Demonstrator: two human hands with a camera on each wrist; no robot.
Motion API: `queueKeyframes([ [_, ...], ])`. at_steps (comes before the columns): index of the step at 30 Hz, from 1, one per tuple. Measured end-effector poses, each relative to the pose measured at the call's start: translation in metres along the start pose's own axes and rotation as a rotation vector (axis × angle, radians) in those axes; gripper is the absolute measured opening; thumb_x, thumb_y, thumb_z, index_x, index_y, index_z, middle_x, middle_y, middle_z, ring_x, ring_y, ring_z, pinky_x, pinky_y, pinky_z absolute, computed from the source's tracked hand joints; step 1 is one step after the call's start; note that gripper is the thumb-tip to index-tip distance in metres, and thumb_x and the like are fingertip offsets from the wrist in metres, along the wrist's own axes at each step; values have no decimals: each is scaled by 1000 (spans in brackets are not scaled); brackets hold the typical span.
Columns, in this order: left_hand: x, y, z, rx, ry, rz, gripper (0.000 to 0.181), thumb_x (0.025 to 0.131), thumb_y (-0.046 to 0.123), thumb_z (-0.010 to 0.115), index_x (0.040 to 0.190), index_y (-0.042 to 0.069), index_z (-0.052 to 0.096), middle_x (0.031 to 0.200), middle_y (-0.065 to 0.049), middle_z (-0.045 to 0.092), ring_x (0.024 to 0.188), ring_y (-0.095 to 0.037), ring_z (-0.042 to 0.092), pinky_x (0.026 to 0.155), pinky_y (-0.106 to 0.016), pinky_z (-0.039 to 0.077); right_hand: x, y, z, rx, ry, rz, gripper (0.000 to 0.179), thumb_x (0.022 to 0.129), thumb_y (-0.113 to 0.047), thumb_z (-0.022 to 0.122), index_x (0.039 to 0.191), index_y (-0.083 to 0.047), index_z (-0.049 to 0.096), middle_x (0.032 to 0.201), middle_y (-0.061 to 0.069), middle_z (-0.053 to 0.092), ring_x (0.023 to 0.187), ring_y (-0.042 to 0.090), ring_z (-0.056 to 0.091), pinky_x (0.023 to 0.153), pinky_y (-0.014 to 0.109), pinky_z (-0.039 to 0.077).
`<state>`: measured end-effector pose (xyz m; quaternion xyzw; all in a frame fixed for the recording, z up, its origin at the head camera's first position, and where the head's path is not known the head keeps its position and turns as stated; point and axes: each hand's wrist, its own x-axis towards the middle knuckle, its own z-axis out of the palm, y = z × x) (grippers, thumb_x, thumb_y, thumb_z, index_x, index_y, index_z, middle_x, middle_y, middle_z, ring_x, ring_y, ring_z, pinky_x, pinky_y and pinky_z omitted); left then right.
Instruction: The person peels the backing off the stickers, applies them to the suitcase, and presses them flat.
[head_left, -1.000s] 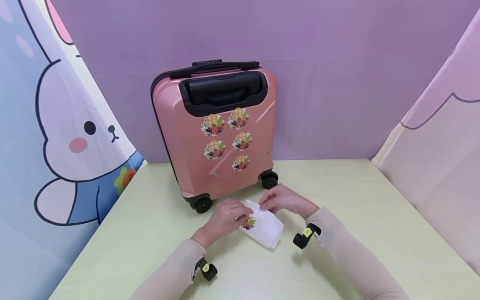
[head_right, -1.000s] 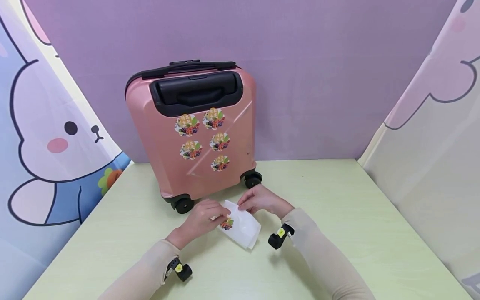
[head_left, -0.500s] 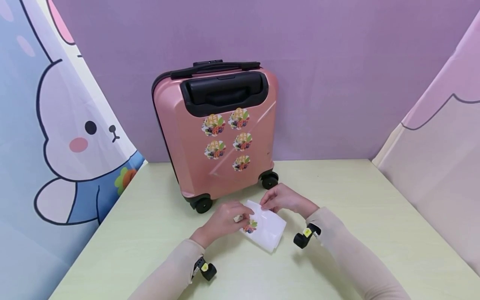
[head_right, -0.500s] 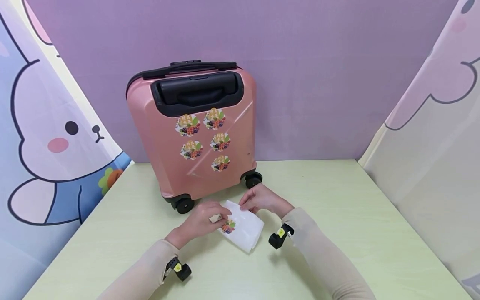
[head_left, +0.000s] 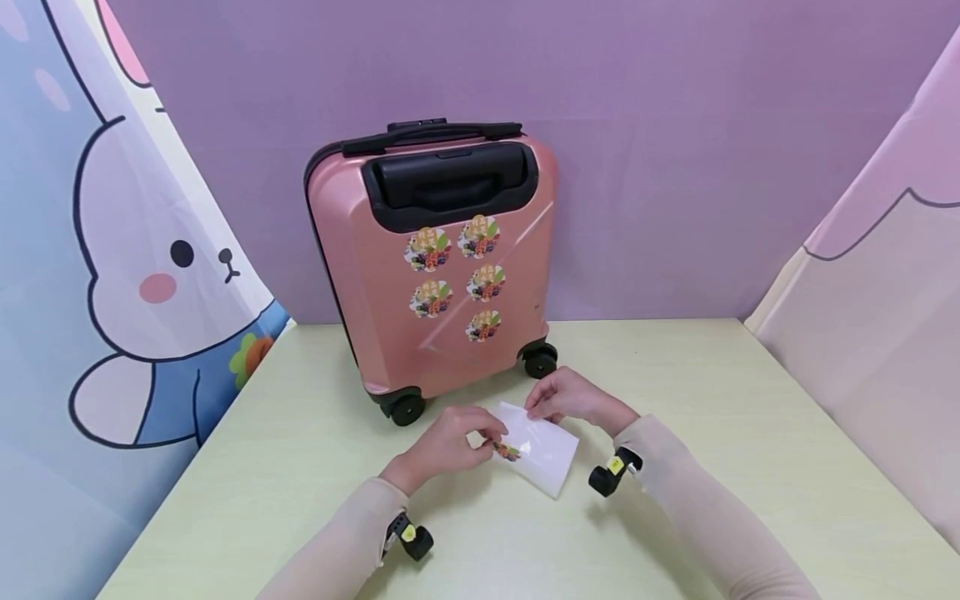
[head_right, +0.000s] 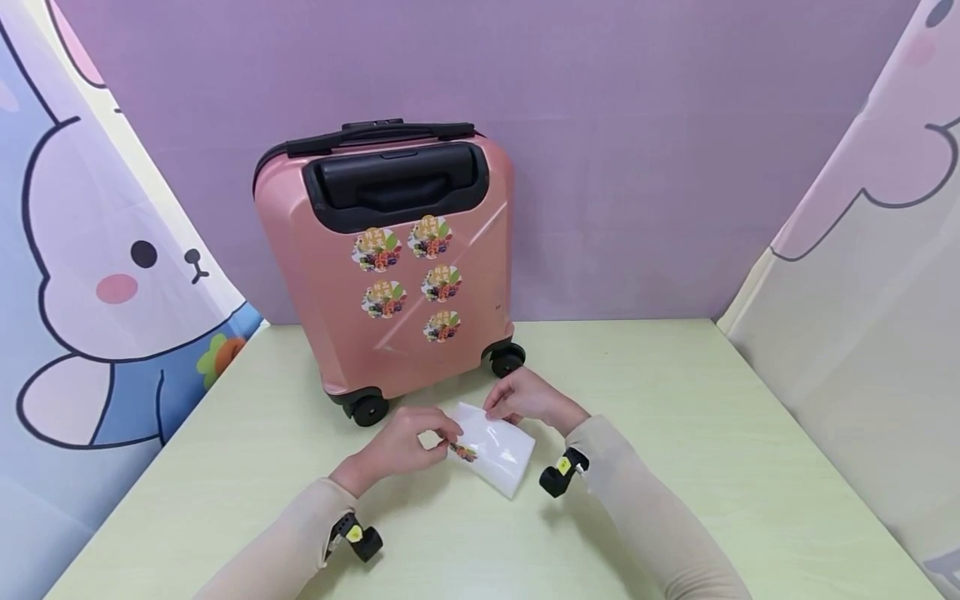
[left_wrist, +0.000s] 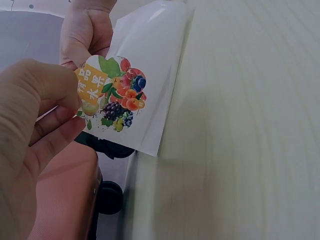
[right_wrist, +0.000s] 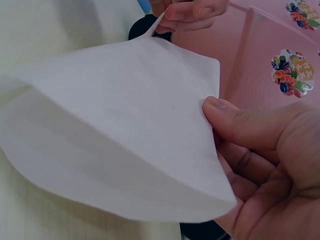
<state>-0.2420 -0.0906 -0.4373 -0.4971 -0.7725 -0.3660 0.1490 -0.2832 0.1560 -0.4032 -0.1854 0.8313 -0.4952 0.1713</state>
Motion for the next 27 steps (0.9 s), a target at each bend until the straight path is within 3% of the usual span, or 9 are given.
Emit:
queueKeyframes([
  [6,0,4,-2,-87,-26,-71,24,77,-10,72,98,0,73,85,-3,72,78,-7,65,65,-36,59,-2,2,0,-22,1,-28,4,82,6,73,85,3,74,65,-2,63,54,7,50,53,22,43],
  [14,1,5,-2,-117,-36,-102,26,76,-10,70,100,1,71,83,-3,72,77,-5,66,72,-21,56,-1,7,-2,-35,27,-30,5,82,6,73,83,1,74,63,-2,61,49,8,44,51,23,39],
  [27,3,10,-4,-259,-121,-204,24,78,-10,70,100,-1,72,81,-5,72,74,-4,65,70,-25,57,-1,18,-6,-89,55,-38,6,81,7,73,82,1,74,65,-2,61,49,7,45,49,20,37],
])
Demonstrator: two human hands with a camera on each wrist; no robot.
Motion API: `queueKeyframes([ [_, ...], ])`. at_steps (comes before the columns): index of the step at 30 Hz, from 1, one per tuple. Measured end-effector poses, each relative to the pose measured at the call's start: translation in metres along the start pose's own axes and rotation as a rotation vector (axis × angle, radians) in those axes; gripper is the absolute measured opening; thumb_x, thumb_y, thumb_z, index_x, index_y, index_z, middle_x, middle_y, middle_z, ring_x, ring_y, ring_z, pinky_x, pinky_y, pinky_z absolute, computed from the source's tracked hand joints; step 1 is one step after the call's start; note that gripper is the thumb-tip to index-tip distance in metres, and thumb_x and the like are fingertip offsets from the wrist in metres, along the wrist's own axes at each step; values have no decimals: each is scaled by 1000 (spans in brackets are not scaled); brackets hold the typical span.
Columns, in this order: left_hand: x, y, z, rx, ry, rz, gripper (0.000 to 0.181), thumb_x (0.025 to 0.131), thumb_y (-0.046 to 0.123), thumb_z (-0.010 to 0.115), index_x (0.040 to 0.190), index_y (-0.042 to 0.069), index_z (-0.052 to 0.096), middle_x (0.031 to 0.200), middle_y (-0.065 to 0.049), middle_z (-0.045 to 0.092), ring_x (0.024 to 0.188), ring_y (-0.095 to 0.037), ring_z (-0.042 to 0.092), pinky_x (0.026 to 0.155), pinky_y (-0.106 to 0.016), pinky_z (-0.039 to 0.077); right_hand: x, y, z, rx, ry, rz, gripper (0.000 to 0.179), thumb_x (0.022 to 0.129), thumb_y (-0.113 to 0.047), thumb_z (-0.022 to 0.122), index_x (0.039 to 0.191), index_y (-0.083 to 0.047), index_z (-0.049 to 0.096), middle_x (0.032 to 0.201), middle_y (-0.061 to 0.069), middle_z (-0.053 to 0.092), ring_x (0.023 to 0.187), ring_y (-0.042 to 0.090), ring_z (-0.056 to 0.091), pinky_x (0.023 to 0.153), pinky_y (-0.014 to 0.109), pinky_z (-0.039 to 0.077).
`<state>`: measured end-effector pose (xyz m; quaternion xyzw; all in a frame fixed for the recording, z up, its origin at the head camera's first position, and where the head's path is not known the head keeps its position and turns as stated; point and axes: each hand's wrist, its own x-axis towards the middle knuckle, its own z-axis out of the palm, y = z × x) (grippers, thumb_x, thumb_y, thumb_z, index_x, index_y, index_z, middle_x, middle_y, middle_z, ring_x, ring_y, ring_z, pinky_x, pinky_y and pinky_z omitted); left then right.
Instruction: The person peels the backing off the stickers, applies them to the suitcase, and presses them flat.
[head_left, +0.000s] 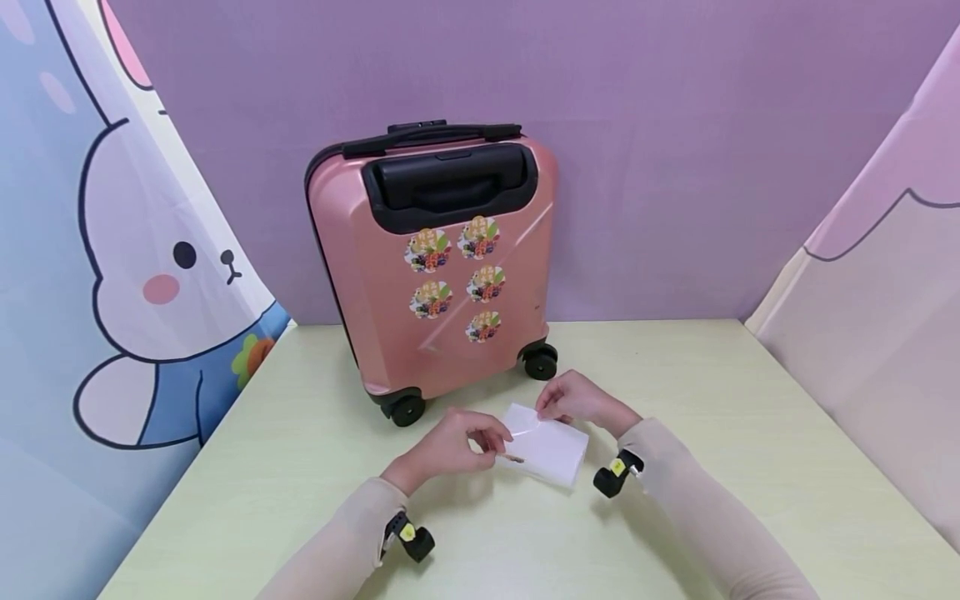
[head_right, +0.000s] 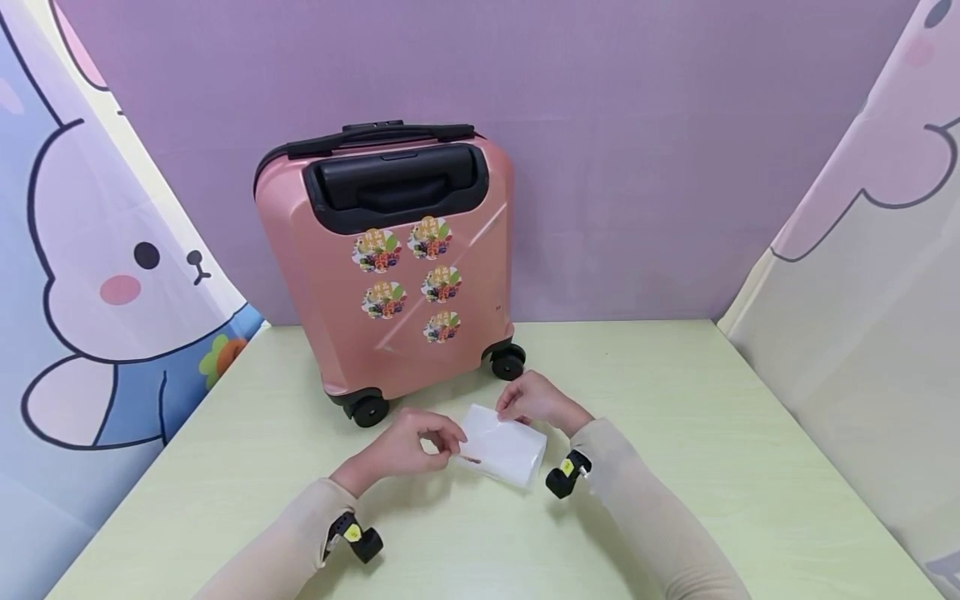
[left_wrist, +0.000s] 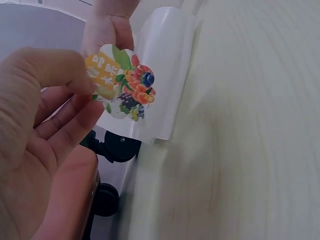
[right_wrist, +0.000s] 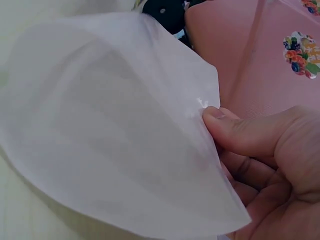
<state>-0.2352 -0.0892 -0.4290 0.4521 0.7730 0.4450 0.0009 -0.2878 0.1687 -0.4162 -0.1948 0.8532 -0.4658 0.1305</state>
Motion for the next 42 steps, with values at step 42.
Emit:
queueKeyframes([
  [42,-3,-9,-8,-597,81,-418,38,83,-13,64,120,-18,56,87,-2,72,75,-11,67,71,-27,57,4,29,3,-342,225,-172,17,83,6,72,100,4,70,79,5,69,74,15,63,72,33,53],
])
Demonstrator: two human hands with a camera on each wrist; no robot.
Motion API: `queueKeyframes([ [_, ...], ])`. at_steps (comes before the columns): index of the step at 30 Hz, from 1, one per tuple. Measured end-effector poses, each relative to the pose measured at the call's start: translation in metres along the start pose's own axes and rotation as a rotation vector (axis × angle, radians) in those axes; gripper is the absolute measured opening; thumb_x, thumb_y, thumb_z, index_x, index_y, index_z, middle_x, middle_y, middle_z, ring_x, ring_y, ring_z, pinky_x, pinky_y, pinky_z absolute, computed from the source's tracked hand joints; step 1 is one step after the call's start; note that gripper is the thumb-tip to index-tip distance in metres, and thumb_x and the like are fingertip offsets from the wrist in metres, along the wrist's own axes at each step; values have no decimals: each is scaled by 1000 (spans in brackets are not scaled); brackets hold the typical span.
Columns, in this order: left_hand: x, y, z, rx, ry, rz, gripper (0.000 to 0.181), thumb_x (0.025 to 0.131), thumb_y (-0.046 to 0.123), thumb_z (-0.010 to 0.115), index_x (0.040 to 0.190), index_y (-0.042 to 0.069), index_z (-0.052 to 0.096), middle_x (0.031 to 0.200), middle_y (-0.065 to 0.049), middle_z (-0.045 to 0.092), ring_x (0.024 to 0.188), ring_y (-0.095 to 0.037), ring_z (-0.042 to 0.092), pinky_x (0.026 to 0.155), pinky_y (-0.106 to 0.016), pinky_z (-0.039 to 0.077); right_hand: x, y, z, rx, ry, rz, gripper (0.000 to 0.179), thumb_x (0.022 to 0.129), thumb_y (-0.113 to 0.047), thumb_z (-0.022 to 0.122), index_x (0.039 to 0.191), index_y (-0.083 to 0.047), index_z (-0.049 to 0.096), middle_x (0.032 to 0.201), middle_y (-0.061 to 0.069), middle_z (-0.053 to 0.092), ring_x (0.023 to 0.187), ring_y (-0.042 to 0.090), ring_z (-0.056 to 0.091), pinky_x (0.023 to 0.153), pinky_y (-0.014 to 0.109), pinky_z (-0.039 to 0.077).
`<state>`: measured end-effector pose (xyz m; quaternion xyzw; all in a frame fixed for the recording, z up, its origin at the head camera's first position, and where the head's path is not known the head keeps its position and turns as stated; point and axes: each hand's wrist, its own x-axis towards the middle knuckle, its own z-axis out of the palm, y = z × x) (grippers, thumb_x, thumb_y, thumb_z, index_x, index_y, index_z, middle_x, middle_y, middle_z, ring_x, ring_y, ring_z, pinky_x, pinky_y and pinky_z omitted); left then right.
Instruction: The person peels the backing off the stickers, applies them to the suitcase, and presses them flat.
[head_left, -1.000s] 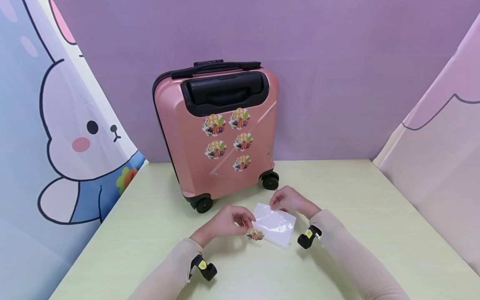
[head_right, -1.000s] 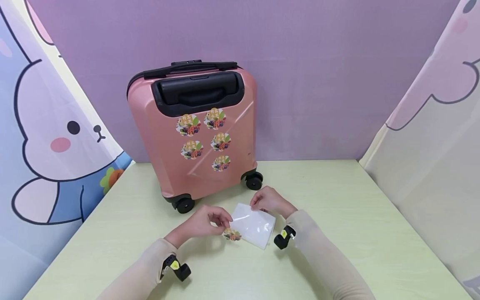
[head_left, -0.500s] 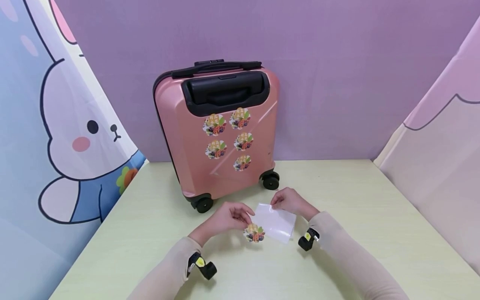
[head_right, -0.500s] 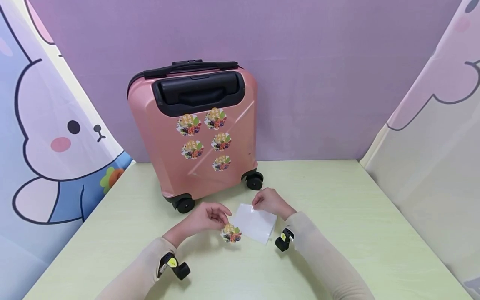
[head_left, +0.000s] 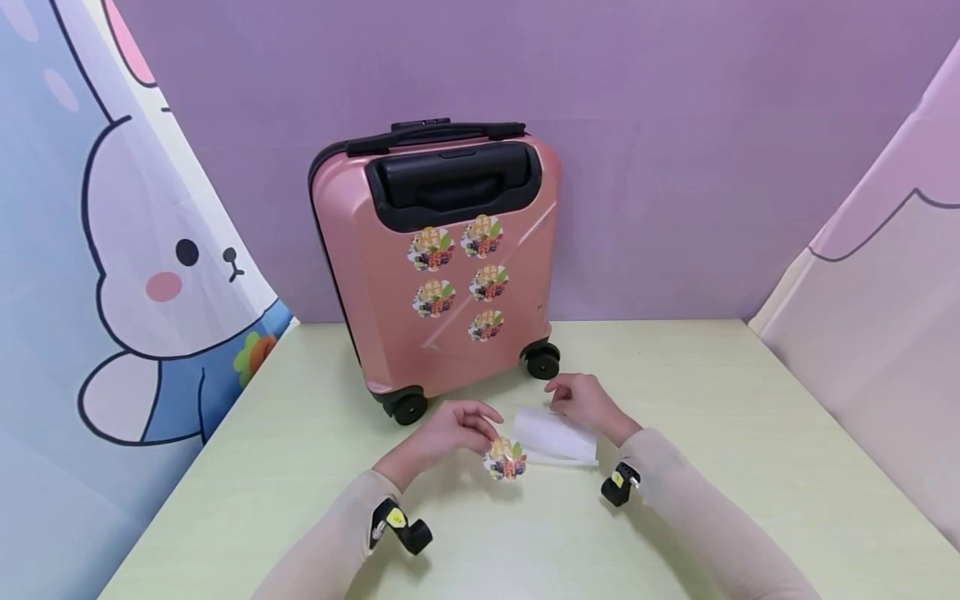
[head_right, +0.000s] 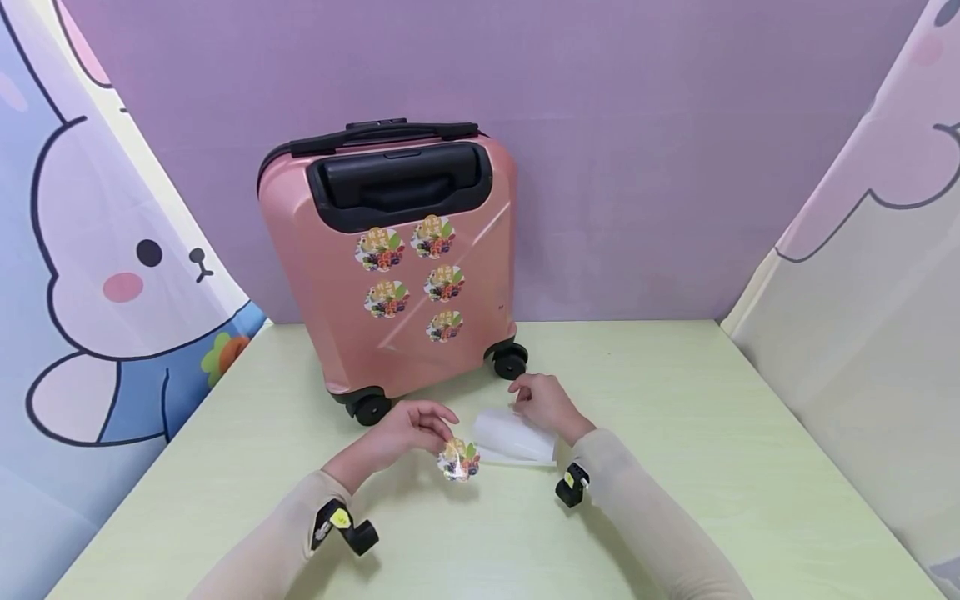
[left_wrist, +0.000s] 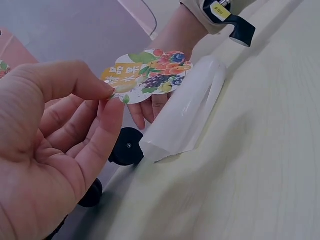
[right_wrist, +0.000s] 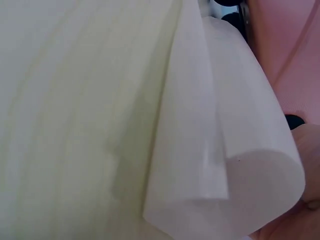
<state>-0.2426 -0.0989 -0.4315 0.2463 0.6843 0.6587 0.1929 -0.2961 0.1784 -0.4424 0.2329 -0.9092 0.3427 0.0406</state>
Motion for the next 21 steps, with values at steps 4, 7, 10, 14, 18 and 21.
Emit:
queueKeyframes([
  [4,0,-2,-1,-18,26,-24,38,82,-13,64,119,-18,56,85,-2,71,72,-12,67,69,-27,57,-3,-8,-1,-23,70,-49,18,82,6,72,100,6,70,78,5,69,74,19,64,71,35,54],
  [7,0,-3,-2,-26,43,-42,38,82,-12,64,118,-18,56,85,-2,71,72,-12,67,69,-28,58,-6,-13,-2,-28,111,-70,18,83,5,73,101,6,70,80,7,70,75,21,66,70,35,55],
  [10,0,-3,-3,-35,65,-66,37,81,-12,64,117,-16,57,85,-2,70,73,-13,67,70,-29,58,-10,-18,-2,-15,147,-74,18,84,4,73,101,5,71,83,8,71,75,22,66,68,32,55],
  [14,0,-2,-4,-45,92,-85,37,81,-12,62,117,-15,58,86,-4,70,73,-13,66,71,-29,57,-17,-27,1,35,199,-96,17,85,3,72,102,5,71,87,10,73,77,23,68,67,30,55],
  [18,1,-1,-4,-45,119,-97,38,81,-11,62,119,-15,58,87,-4,70,74,-13,66,71,-29,57,-25,-37,6,96,238,-116,16,88,3,70,104,4,71,90,10,73,78,22,68,70,30,56],
  [21,1,0,-4,-48,139,-106,39,82,-11,63,119,-15,57,87,-4,71,74,-13,66,71,-29,57,-33,-46,10,191,238,-83,16,91,1,67,107,2,70,92,8,72,79,21,67,71,29,56],
])
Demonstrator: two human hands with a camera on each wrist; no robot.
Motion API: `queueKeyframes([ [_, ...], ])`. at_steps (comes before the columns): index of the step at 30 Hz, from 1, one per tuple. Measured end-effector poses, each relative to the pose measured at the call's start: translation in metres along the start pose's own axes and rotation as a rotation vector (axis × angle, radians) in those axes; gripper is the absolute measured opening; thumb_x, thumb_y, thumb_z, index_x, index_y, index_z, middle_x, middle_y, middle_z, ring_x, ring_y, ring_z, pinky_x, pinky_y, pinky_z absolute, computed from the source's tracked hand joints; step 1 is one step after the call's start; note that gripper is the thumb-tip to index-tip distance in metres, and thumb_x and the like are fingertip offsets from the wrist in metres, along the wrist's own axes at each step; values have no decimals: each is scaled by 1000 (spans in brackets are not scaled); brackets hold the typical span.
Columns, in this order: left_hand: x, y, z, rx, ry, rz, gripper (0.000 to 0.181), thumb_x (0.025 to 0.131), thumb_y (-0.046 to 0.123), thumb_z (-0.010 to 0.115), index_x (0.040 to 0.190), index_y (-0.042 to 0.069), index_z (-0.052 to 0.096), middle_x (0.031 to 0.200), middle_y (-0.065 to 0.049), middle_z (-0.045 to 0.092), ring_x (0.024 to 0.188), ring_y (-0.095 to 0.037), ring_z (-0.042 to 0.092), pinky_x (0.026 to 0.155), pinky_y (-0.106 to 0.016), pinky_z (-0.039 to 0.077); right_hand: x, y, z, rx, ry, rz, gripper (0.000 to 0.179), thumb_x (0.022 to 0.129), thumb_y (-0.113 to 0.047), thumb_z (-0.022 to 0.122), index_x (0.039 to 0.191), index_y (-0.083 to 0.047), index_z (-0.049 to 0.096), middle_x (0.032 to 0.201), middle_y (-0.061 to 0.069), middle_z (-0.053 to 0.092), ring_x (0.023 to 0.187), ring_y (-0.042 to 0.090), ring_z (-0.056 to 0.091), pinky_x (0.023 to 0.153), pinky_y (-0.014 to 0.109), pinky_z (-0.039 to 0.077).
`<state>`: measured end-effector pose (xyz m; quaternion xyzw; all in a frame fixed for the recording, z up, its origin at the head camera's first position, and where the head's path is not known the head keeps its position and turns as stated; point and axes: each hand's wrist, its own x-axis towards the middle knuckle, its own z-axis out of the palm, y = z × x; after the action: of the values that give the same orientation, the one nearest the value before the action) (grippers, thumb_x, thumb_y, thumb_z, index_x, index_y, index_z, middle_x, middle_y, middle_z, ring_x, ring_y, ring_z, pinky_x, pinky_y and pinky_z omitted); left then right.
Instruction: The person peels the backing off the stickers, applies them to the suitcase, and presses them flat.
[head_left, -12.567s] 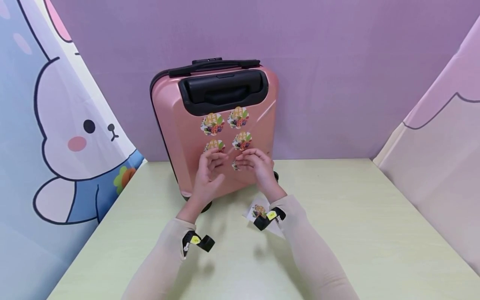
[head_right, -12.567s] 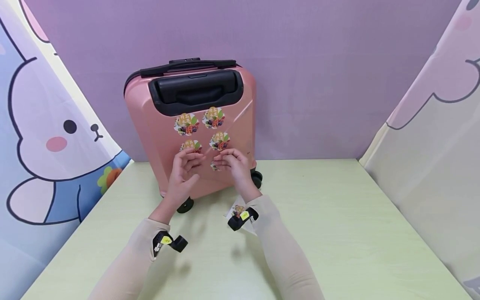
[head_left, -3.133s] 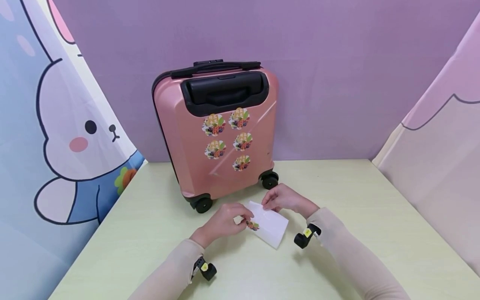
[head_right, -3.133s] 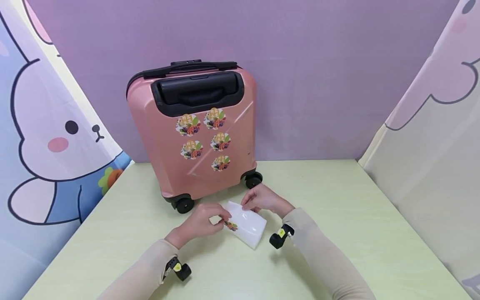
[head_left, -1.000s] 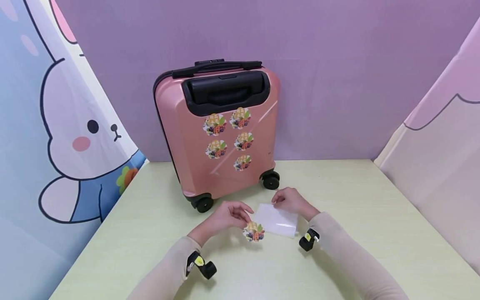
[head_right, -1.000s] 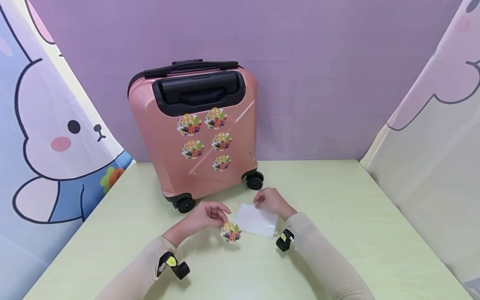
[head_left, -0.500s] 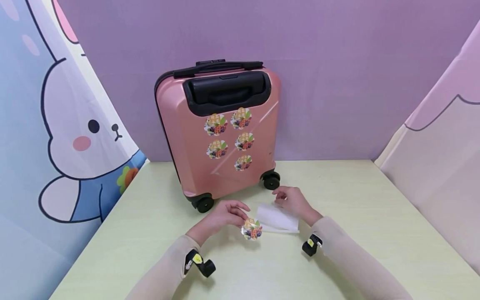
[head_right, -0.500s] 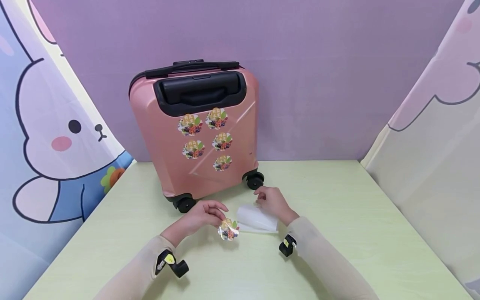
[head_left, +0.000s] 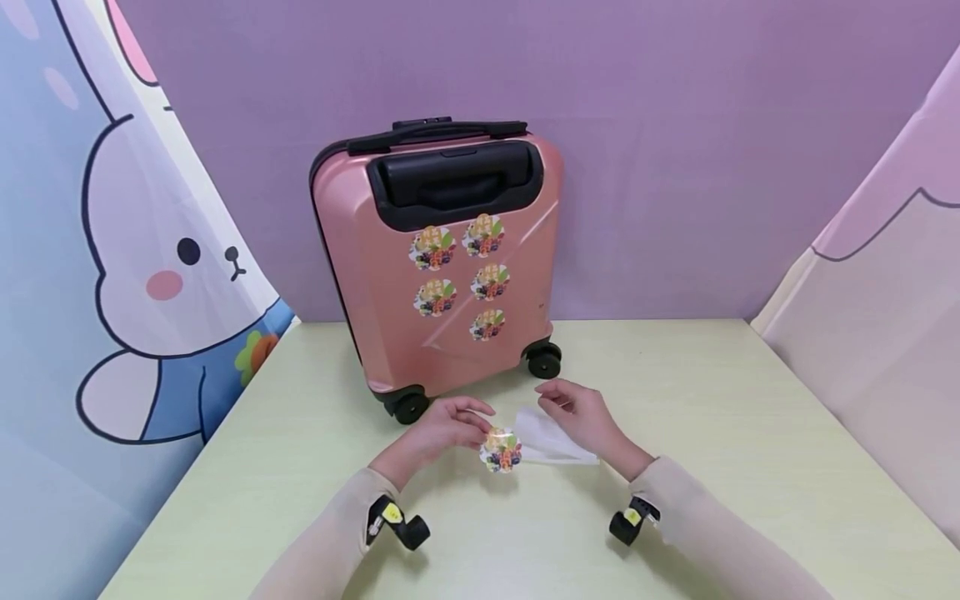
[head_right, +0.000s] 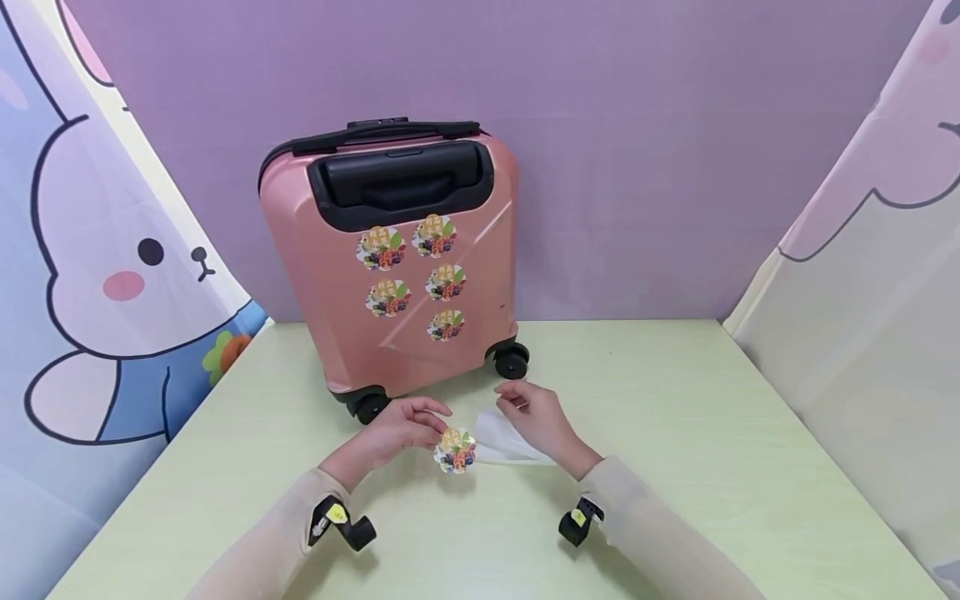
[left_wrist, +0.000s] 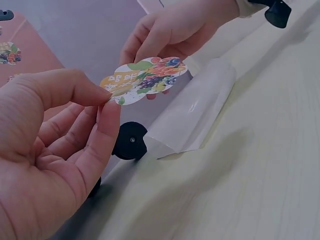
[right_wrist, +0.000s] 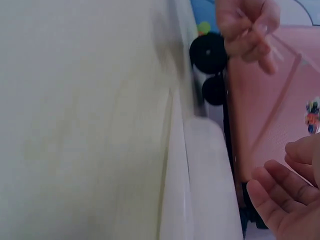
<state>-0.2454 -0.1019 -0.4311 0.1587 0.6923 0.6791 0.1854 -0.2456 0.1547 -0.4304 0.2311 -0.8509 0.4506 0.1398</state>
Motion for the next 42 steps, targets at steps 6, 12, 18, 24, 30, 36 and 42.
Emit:
queueKeyframes([
  [6,0,0,-1,-23,26,-24,42,81,-11,63,122,-15,57,89,-5,71,75,-14,67,71,-29,58,-16,-15,8,356,-73,173,26,97,0,60,118,13,60,100,22,68,84,26,68,74,31,58],
  [12,1,0,-2,-45,36,-32,43,81,-11,63,123,-15,56,91,-7,72,75,-14,67,72,-29,58,-31,-23,18,641,-144,278,39,98,-2,57,127,22,46,100,15,67,87,17,68,80,37,58],
  [18,1,0,-3,-43,38,-23,44,82,-11,64,125,-14,56,94,-9,73,77,-14,68,72,-29,58,-44,-28,29,828,-173,385,38,97,0,57,124,22,43,95,6,66,86,16,68,80,34,58],
  [24,1,-1,-2,-48,45,-35,46,83,-10,64,128,-13,55,95,-10,73,78,-15,69,73,-29,58,-53,-32,34,930,-187,427,18,96,1,57,111,10,55,92,7,67,84,18,69,80,32,58],
  [30,-1,-2,-1,-48,34,-32,46,82,-10,65,128,-12,56,97,-12,73,80,-16,69,75,-31,58,-57,-30,37,1002,-196,437,11,96,5,54,105,5,60,91,6,67,83,15,70,80,29,58],
  [36,-2,-2,-2,-28,41,-30,48,83,-10,66,129,-13,55,98,-13,73,81,-16,70,75,-32,59,-58,-29,40,1025,-169,453,14,94,9,54,102,2,63,89,6,68,82,14,70,80,29,58],
  [42,-8,5,-5,-8,48,11,48,85,-9,66,130,-14,54,100,-15,74,82,-15,70,77,-34,59,-52,-33,42,1033,-138,448,13,94,8,56,99,1,65,87,6,68,81,15,70,81,30,58],
])
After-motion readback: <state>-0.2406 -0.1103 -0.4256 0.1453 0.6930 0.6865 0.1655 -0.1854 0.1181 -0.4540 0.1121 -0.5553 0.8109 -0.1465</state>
